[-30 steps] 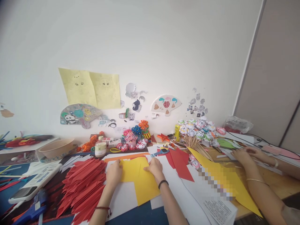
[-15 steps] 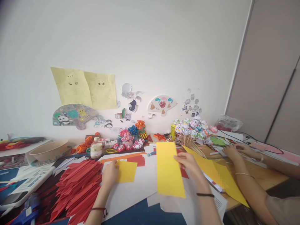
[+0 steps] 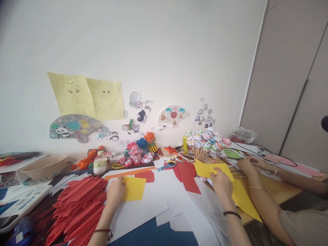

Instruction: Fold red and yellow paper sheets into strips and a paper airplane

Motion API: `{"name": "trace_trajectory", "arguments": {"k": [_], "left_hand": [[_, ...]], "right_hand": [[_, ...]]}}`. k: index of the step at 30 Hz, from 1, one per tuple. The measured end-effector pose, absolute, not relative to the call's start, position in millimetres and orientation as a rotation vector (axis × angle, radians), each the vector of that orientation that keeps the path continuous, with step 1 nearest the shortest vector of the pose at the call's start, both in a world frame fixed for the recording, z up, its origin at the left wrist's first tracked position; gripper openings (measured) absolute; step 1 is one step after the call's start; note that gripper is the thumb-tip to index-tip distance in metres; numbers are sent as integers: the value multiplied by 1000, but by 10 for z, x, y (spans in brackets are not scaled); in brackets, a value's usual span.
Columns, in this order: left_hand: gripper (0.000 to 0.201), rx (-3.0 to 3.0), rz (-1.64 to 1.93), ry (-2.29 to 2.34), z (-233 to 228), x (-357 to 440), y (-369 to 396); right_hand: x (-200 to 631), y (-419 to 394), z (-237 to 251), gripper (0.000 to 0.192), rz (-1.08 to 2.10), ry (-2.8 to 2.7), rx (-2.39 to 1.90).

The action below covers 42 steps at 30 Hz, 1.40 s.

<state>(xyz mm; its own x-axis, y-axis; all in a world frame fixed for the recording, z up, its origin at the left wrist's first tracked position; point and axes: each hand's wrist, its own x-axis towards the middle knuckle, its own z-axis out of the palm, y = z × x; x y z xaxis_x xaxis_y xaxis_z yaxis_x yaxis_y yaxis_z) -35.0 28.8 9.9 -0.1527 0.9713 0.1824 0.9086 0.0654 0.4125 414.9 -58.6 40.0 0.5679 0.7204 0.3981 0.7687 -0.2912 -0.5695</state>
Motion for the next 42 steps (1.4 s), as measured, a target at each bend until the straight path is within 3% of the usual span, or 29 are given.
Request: {"name": "trace_trajectory", "arguments": {"k": [5, 8, 11, 18, 25, 32, 36, 42], "left_hand": [[36, 1946, 762, 2154, 102, -350, 324], [34, 1970, 841, 2092, 140, -349, 366], [29, 1979, 984, 1969, 180, -349, 391], [21, 1850, 1275, 1669, 192, -363, 375], [21, 1796, 1196, 1764, 244, -343, 318], [26, 1759, 1003, 2087, 259, -395, 289], [28, 1830, 957, 1984, 251, -368, 310], [10, 1989, 837, 1710, 219, -269, 312]], "right_hand": [[3046, -115, 271, 25, 471, -1523, -1719], [2360, 118, 196, 33, 702, -1563, -1460], [1844, 243, 123, 55, 808, -1517, -1336], [1494, 216, 41, 54, 1418, -1304, -780], [1622, 297, -72, 50, 1179, -1432, -1101], [1706, 165, -23, 28, 1010, -1573, -1208], [1937, 60, 130, 32, 1014, -1650, -1175], [2316, -119, 392, 39, 1257, -1924, -1101]]}}
